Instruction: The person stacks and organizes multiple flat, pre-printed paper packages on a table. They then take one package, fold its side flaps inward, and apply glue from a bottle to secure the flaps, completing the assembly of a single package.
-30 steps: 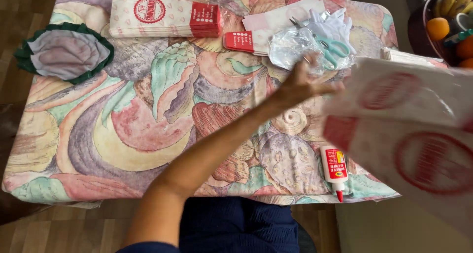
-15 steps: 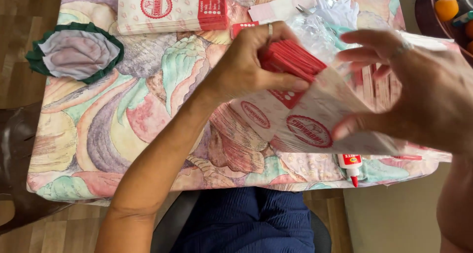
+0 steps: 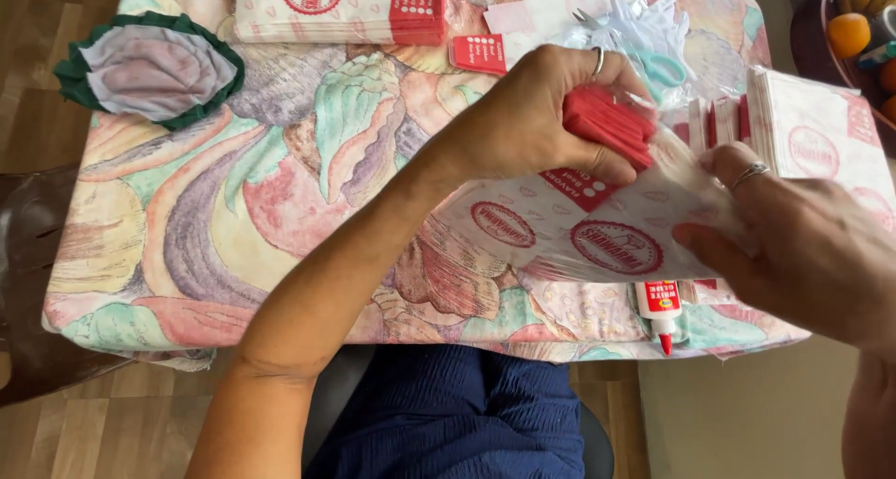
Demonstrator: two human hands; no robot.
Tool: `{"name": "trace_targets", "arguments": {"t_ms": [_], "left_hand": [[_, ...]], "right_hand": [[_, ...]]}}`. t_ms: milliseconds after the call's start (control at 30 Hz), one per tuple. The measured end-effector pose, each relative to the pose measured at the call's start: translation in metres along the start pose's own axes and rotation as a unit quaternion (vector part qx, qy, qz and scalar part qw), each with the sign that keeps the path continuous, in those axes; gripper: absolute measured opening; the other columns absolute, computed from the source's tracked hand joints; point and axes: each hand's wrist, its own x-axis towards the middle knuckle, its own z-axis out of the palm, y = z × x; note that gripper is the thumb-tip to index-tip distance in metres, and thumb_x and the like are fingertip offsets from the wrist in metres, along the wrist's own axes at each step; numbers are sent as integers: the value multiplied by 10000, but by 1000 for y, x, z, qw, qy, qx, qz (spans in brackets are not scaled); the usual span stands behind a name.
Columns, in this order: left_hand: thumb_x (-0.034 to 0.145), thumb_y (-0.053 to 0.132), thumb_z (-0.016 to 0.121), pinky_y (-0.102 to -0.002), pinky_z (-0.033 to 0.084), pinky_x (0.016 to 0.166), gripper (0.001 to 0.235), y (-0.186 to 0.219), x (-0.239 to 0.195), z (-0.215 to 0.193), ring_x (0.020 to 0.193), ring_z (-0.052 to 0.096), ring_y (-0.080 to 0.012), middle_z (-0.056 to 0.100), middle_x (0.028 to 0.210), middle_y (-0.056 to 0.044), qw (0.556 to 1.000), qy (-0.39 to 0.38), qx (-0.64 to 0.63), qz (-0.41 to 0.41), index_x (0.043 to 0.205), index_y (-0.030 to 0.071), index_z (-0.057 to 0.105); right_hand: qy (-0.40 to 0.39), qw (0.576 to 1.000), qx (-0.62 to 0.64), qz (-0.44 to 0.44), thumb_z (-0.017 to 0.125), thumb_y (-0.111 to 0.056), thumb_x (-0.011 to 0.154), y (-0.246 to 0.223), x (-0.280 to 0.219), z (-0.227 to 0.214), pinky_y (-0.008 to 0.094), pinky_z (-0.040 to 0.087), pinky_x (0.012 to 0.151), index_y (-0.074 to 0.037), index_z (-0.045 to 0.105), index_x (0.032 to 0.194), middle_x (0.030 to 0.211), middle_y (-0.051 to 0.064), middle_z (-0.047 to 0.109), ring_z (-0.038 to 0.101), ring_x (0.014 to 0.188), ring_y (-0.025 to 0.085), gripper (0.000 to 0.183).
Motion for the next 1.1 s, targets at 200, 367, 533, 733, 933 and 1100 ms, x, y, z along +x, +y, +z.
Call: {"name": "trace_targets", "arguments": {"t_ms": [200,367,533,733,933,1100], "left_hand": [[801,152,956,-247,598,757,445,4,3,0,859,712,-138,714,1004,-36,998,-38,39,24,1077,142,607],[832,136,949,-258,641,689,724,-6,-15,-23,799,759,-188,711,975,-114,997,-28,-72,1,1202,153,328],[774,337,952,-386,596,1041,820,-17,-84,-80,1208,650,-265,572,1419,-123,943,330,-19,-36,1411,213,451],[651,754,648,-405,517,1036,1231,-85,-150,-103,1383,545,-372,426,1536,-295,884,261,-191,-337,1547,-7,280],[837,132,789,-391,658,717,312,-100,-113,-221,929,766,-247,778,1021,-103,843,451,-210,-205,1113,20,697],[912,67,682,-239,619,693,123,-78,-92,-299,857,718,-111,695,930,16,846,456,18,-275,1023,72,631]], "right_hand": [[-55,998,23,-8,819,-503,543,-35,25,-18,549,584,821,-121,380,1522,1371,109,659,708,1123,348,1139],[54,997,-36,-30,778,-437,931,-33,49,-10,351,500,590,-239,722,1329,736,26,734,653,572,181,449],[27,958,264,105,809,-83,901,-25,94,-31,372,538,663,-56,650,1314,937,155,700,713,861,270,444],[-99,871,480,23,512,-384,1052,47,206,-20,483,562,809,-75,569,1456,1233,145,652,668,1034,315,512],[267,747,608,13,1022,-33,856,-18,314,63,224,595,768,-215,582,843,924,-66,653,673,848,51,476],[225,675,702,36,889,-70,859,-70,400,149,323,615,689,-85,562,966,944,63,691,696,789,145,345]]}}
